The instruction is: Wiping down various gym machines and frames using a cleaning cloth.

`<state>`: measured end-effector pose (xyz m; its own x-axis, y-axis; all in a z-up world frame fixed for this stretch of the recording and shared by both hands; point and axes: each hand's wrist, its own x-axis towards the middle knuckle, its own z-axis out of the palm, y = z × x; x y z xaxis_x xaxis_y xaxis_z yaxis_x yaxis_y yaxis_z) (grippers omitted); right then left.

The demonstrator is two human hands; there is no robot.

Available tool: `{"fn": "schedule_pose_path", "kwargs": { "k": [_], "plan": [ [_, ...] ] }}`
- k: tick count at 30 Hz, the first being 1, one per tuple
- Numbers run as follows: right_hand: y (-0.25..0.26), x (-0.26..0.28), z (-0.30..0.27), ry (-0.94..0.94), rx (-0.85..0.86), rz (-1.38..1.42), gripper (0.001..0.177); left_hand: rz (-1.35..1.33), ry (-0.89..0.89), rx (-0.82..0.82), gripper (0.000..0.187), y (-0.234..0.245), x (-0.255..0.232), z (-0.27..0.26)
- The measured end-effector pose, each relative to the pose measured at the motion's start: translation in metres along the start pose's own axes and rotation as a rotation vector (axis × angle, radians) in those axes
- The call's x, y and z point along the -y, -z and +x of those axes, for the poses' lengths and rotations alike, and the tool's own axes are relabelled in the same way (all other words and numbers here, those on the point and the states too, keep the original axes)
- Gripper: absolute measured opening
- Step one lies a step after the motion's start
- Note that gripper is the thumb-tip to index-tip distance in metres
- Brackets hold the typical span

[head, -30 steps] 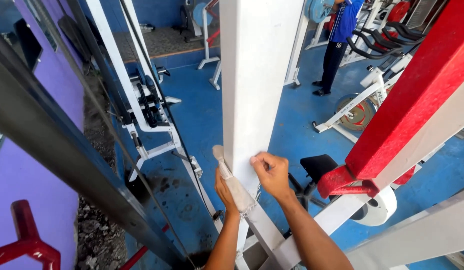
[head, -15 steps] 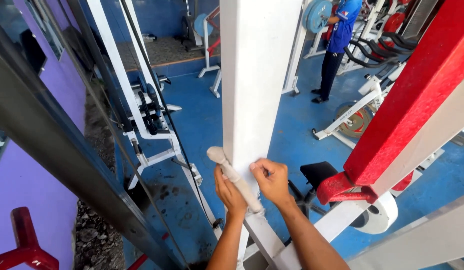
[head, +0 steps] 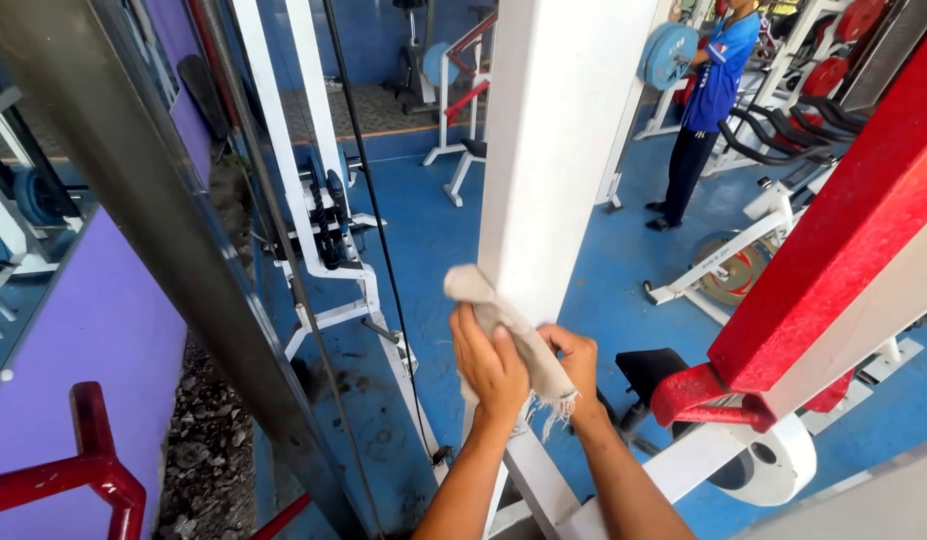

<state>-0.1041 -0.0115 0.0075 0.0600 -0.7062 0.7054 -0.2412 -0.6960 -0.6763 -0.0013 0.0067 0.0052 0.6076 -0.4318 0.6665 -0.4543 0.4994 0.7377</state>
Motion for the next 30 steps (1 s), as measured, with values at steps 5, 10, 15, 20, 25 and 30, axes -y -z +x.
{"fn": "schedule_pose_path", "kwargs": {
  "k": [5, 10, 15, 20, 25, 30],
  "plan": [
    [0.0, 0.022, 0.002, -0.058, -0.003, -0.042, 0.027, 0.087, -0.028, 0.04, 0.073, 0.007, 0.081, -0.061],
    [0.002, 0.019, 0.003, -0.023, -0.024, -0.024, 0.022, -0.061, 0.166, 0.256, 0.064, 0.026, 0.087, -0.08],
    [0.0, 0.019, 0.001, -0.019, -0.023, -0.003, 0.017, -0.074, 0.135, 0.281, 0.057, 0.022, 0.037, -0.038],
    [-0.001, 0.013, 0.0, -0.006, 0.003, -0.008, 0.019, -0.099, -0.009, 0.115, 0.06, 0.005, 0.016, 0.002],
    [0.0, 0.02, 0.001, -0.015, -0.005, -0.001, 0.023, -0.199, 0.221, 0.152, 0.052, 0.015, 0.072, -0.05],
    [0.0, 0.014, 0.0, -0.01, 0.008, 0.004, 0.025, -0.288, 1.102, 0.264, 0.066, 0.048, -0.057, 0.026]
  ]
}}
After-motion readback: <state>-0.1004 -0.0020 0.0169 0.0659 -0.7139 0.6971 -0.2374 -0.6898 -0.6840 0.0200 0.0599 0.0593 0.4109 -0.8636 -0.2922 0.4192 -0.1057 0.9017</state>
